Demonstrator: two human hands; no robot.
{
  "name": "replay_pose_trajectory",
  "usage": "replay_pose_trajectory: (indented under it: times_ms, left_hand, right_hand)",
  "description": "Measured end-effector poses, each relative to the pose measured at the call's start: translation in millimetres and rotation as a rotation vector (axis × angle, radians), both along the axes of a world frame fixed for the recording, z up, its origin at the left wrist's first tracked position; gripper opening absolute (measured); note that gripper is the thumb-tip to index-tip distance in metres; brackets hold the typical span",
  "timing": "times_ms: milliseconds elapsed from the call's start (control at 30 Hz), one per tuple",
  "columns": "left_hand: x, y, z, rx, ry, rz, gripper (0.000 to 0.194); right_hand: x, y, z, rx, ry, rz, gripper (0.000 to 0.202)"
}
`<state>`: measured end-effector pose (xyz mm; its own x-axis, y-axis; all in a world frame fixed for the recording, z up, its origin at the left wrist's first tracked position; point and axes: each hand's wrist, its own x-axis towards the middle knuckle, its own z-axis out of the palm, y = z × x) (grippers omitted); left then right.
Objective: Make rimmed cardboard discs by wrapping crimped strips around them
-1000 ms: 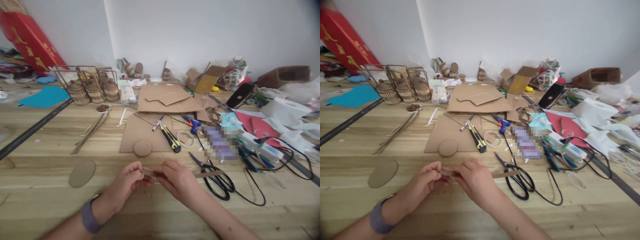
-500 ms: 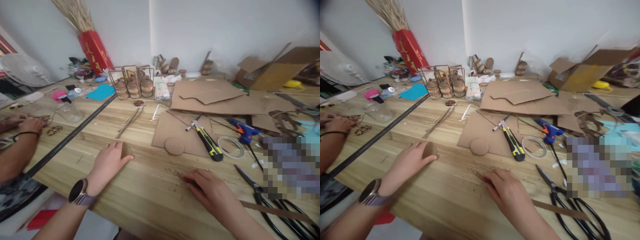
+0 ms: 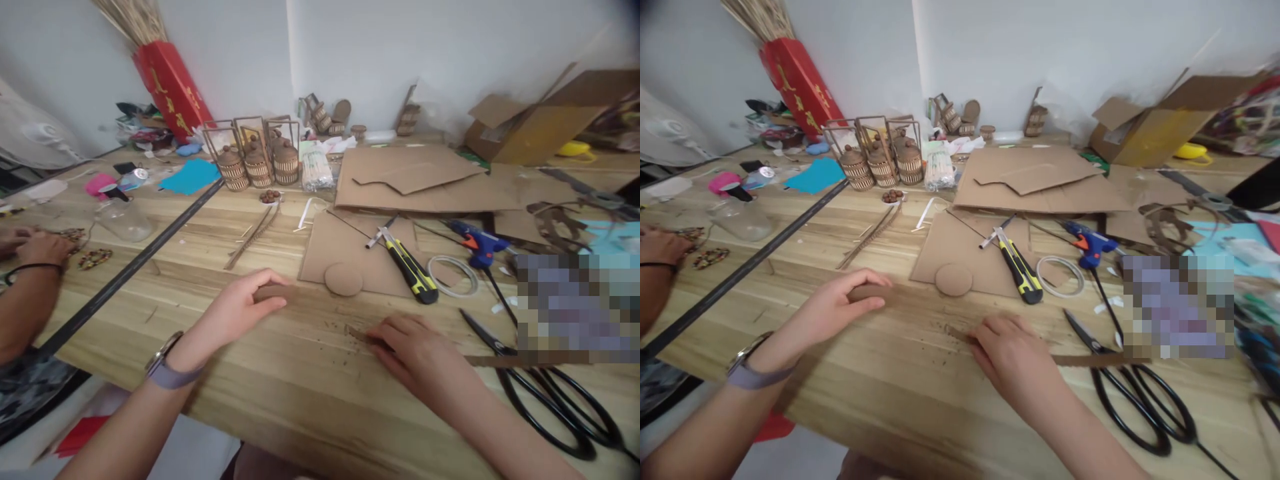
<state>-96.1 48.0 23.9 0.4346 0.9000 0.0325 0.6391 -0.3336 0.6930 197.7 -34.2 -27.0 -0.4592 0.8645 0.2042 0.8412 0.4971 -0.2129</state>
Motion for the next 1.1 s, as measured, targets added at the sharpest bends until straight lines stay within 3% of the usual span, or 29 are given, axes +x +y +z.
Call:
replay_pose_trajectory:
  times_ms: [133, 267, 567, 1100]
  left_hand:
    - [49, -13, 5.1, -0.209, -0.214, -0.218, 0.013]
    - [78, -18, -7.9, -0.224, -0.268, -0.29, 0.014]
    - [81, -10, -26.9, -0.327, -0.286, -0.281, 0.016]
    - [88, -13, -28.6, -0.382, -0.249, -0.292, 0.015]
  right_hand:
    - [-6, 4, 5.0, -0.104, -0.072, -0.037, 0.012]
    - [-9, 7, 7.3, -0.108, -0.118, -0.06, 0.01]
    - [-9, 9, 8.1, -0.104, -0.121, -0.067, 0.009]
    - [-12, 9, 9.3, -0.132, -0.165, -0.102, 0.012]
